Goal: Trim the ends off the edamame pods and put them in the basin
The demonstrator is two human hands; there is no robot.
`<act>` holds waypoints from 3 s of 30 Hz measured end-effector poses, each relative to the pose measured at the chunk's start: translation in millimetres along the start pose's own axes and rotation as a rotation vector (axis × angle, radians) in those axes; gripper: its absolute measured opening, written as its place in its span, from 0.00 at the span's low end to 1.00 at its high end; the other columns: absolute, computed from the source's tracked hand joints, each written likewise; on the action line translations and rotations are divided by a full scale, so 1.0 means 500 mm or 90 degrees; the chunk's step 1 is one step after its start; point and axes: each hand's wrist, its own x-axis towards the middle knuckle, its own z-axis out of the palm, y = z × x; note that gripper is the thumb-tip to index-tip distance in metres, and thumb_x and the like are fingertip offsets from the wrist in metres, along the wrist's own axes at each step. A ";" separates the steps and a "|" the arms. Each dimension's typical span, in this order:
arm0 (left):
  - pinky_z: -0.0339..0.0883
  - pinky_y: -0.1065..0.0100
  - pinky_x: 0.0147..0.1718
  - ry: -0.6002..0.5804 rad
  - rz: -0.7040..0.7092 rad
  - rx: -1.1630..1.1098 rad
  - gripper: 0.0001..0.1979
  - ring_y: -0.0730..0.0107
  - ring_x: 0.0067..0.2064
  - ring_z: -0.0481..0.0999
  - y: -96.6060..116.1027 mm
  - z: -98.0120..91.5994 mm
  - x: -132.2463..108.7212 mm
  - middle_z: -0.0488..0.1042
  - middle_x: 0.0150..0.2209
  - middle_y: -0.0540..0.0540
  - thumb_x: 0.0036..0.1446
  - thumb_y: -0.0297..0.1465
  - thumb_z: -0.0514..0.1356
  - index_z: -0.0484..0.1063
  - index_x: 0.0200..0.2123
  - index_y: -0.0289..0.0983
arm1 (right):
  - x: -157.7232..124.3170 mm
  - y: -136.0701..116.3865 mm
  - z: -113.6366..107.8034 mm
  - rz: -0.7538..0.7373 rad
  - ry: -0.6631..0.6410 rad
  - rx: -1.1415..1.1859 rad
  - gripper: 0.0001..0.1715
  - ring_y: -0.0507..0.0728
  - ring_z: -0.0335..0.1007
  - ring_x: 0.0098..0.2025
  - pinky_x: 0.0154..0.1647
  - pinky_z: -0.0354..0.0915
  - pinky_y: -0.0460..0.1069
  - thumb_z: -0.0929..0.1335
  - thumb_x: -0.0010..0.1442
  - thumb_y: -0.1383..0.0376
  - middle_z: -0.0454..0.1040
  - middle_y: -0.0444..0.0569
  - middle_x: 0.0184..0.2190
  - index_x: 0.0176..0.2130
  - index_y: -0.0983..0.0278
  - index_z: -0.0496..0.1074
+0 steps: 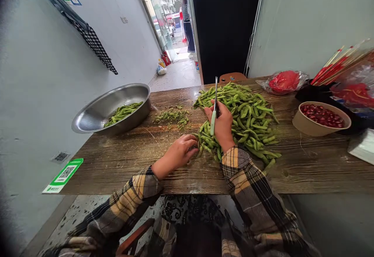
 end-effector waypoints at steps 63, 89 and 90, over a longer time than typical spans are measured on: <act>0.62 0.71 0.33 0.209 -0.227 -0.749 0.10 0.73 0.31 0.69 -0.100 -0.056 -0.006 0.74 0.29 0.48 0.50 0.35 0.67 0.75 0.33 0.33 | -0.090 -0.027 0.043 -0.193 -0.441 -0.206 0.30 0.57 0.71 0.36 0.39 0.71 0.54 0.72 0.55 0.58 0.72 0.54 0.44 0.55 0.63 0.67; 0.62 0.70 0.31 0.165 -0.202 -0.561 0.11 0.71 0.30 0.70 -0.116 -0.063 -0.011 0.77 0.30 0.46 0.52 0.35 0.63 0.80 0.36 0.33 | -0.075 -0.039 0.027 -0.275 -0.480 -0.323 0.27 0.60 0.72 0.41 0.41 0.68 0.53 0.70 0.59 0.55 0.74 0.53 0.43 0.55 0.60 0.67; 0.62 0.71 0.30 0.165 -0.206 -0.555 0.11 0.71 0.30 0.69 -0.118 -0.062 -0.011 0.77 0.29 0.47 0.52 0.34 0.63 0.80 0.35 0.33 | -0.075 -0.038 0.027 -0.281 -0.480 -0.336 0.26 0.60 0.73 0.41 0.41 0.68 0.53 0.70 0.59 0.55 0.74 0.53 0.43 0.55 0.60 0.68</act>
